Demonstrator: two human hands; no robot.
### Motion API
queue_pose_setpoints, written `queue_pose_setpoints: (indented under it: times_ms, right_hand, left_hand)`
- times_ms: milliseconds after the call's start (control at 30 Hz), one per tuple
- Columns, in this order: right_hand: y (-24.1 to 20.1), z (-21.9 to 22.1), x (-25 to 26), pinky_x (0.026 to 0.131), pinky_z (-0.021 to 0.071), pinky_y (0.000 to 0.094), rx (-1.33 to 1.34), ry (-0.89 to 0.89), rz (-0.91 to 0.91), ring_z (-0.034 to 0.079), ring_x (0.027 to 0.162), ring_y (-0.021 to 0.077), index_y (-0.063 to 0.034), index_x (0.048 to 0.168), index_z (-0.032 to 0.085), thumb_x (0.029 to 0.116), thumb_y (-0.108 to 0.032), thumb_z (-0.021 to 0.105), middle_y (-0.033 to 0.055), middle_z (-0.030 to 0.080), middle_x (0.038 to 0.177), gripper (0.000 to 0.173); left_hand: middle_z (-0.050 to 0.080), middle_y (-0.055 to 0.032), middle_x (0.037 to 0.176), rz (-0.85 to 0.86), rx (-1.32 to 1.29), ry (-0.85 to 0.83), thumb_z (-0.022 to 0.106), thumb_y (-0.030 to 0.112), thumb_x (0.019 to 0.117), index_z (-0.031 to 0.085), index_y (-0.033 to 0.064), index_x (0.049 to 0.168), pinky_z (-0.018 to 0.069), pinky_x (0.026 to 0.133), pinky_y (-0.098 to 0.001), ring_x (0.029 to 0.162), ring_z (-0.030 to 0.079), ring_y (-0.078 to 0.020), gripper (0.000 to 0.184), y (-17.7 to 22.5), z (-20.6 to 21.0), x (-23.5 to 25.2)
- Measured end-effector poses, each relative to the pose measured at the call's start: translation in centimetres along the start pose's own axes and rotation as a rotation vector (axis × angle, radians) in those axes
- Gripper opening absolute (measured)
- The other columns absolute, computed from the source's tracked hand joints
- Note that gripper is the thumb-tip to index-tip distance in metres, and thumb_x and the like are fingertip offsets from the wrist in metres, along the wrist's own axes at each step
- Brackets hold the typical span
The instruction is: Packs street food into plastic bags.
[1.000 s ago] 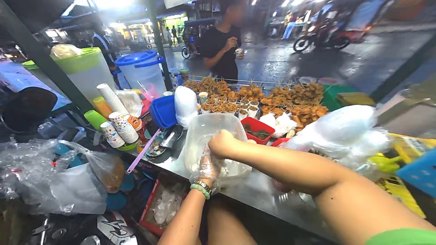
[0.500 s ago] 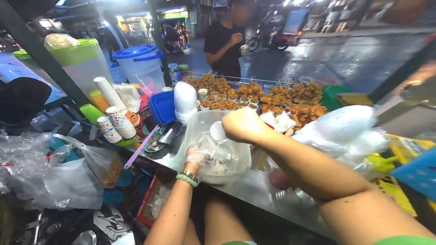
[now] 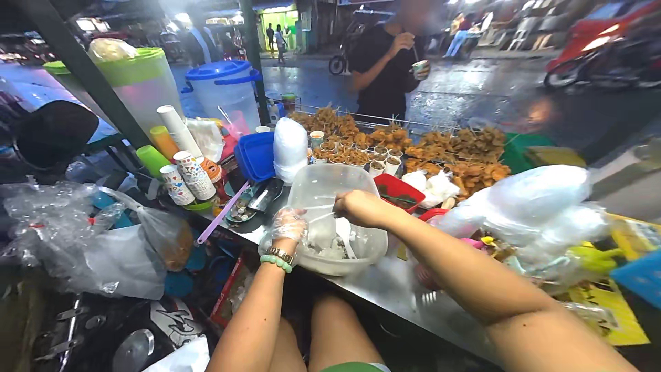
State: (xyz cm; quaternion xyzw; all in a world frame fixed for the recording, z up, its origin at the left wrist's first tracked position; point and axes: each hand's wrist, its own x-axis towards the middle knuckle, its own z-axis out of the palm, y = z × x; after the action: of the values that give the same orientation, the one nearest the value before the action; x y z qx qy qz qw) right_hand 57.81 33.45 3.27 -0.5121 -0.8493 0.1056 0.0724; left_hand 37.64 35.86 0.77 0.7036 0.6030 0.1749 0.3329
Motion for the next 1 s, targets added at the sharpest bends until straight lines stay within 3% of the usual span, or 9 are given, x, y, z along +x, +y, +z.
queue_pose_setpoints:
  times_ms: [133, 200, 267, 367, 500, 633, 767, 900, 1000]
  right_hand:
    - [-1.4, 1.1, -0.9, 0.088, 0.0541, 0.0410, 0.286, 0.186, 0.028, 0.065, 0.095, 0.0285, 0.0056, 0.135, 0.062, 0.0888, -0.026, 0.081, 0.0245, 0.064, 0.120, 0.059]
    - [-2.0, 2.6, -1.1, 0.085, 0.0525, 0.0476, 0.331, 0.369, 0.012, 0.067, 0.091, 0.0324, 0.0090, 0.107, 0.073, 0.0893, -0.015, 0.074, 0.0252, 0.069, 0.100, 0.030]
    - [-2.6, 3.1, -1.6, 0.077, 0.0522, 0.0423, 0.392, 0.541, 0.018, 0.066, 0.081, 0.0239, 0.0064, 0.088, 0.076, 0.0918, -0.008, 0.065, 0.0177, 0.070, 0.086, 0.018]
    - [-4.6, 1.9, -2.6, 0.068, 0.0492, 0.0199, 0.644, 0.544, 0.098, 0.058, 0.072, -0.0011, -0.0046, 0.079, 0.074, 0.0945, -0.018, 0.069, -0.0023, 0.065, 0.080, 0.021]
    - [-6.7, 1.2, -3.7, 0.069, 0.0494, 0.0142, 0.776, 0.562, -0.051, 0.059, 0.075, -0.0061, -0.0034, 0.085, 0.078, 0.0867, -0.007, 0.065, -0.0050, 0.068, 0.081, 0.014]
    - [-4.8, -0.2, -4.6, 0.062, 0.0555, 0.0178, 1.182, 0.796, 0.023, 0.063, 0.064, 0.0015, -0.0054, 0.088, 0.077, 0.0876, 0.005, 0.067, -0.0038, 0.072, 0.080, 0.015]
    - [-3.2, 2.8, -5.8, 0.073, 0.0569, 0.0213, 1.253, 0.603, 0.040, 0.064, 0.078, 0.0018, -0.0074, 0.144, 0.048, 0.0856, -0.008, 0.069, -0.0062, 0.066, 0.102, 0.063]
    - [-5.6, 7.8, -6.1, 0.073, 0.0579, 0.0220, 1.264, 0.319, 0.123, 0.067, 0.076, 0.0017, -0.0051, 0.100, 0.071, 0.0873, -0.007, 0.075, -0.0049, 0.074, 0.086, 0.014]
    - [-4.9, 8.8, -6.2, 0.058, 0.0488, 0.0174, 1.447, 0.465, 0.202, 0.058, 0.062, -0.0008, -0.0077, 0.095, 0.074, 0.0914, -0.005, 0.069, -0.0074, 0.071, 0.078, 0.007]
  left_hand:
    - [0.072, -0.0115, 0.114, 0.183, -0.328, 0.065, 0.059, 0.002, 0.0990, 0.071, 0.0024, 0.122, 0.0551, 0.080, -0.0278, 0.085, 0.067, -0.0117, 0.026, 2.1, -0.3, -2.5]
    - [0.072, -0.0098, 0.092, 0.325, -0.627, 0.115, 0.065, -0.003, 0.0947, 0.071, -0.0053, 0.113, 0.0529, 0.061, -0.0197, 0.064, 0.062, -0.0041, 0.019, 3.2, 0.0, -4.1]
    - [0.072, -0.0102, 0.097, 0.544, -0.733, 0.190, 0.073, -0.004, 0.0857, 0.066, -0.0083, 0.122, 0.0560, 0.066, -0.0189, 0.072, 0.065, -0.0046, 0.037, 2.2, 0.7, -4.1]
    - [0.063, -0.0192, 0.134, 0.694, -0.444, 0.154, 0.089, 0.021, 0.0734, 0.042, -0.0085, 0.148, 0.0493, 0.099, -0.0303, 0.116, 0.062, -0.0170, 0.093, -0.7, 1.7, -3.8]
    - [0.069, -0.0082, 0.104, 0.520, -0.587, -0.052, 0.068, 0.001, 0.0904, 0.060, -0.0099, 0.123, 0.0533, 0.088, -0.0214, 0.094, 0.064, -0.0040, 0.035, -1.2, 5.1, -7.1]
    - [0.062, 0.0014, 0.076, 0.346, -0.650, -0.088, 0.053, 0.008, 0.1035, 0.066, -0.0038, 0.118, 0.0499, 0.064, -0.0178, 0.063, 0.056, -0.0002, 0.022, -0.2, 4.7, -8.0]
    - [0.061, 0.0036, 0.067, 0.130, -0.721, -0.156, 0.053, 0.010, 0.1058, 0.066, -0.0031, 0.113, 0.0515, 0.059, -0.0191, 0.057, 0.057, -0.0014, 0.020, 0.1, 4.1, -9.2]
    - [0.067, -0.0004, 0.079, 0.223, -0.679, -0.318, 0.056, 0.008, 0.1003, 0.065, -0.0041, 0.106, 0.0556, 0.070, -0.0245, 0.070, 0.063, -0.0052, 0.016, -3.2, 6.3, -10.6]
    - [0.069, 0.0002, 0.085, 0.308, -0.771, -0.203, 0.058, 0.006, 0.0958, 0.066, -0.0005, 0.099, 0.0573, 0.072, -0.0233, 0.076, 0.066, -0.0046, 0.011, -5.7, 6.4, -10.6]
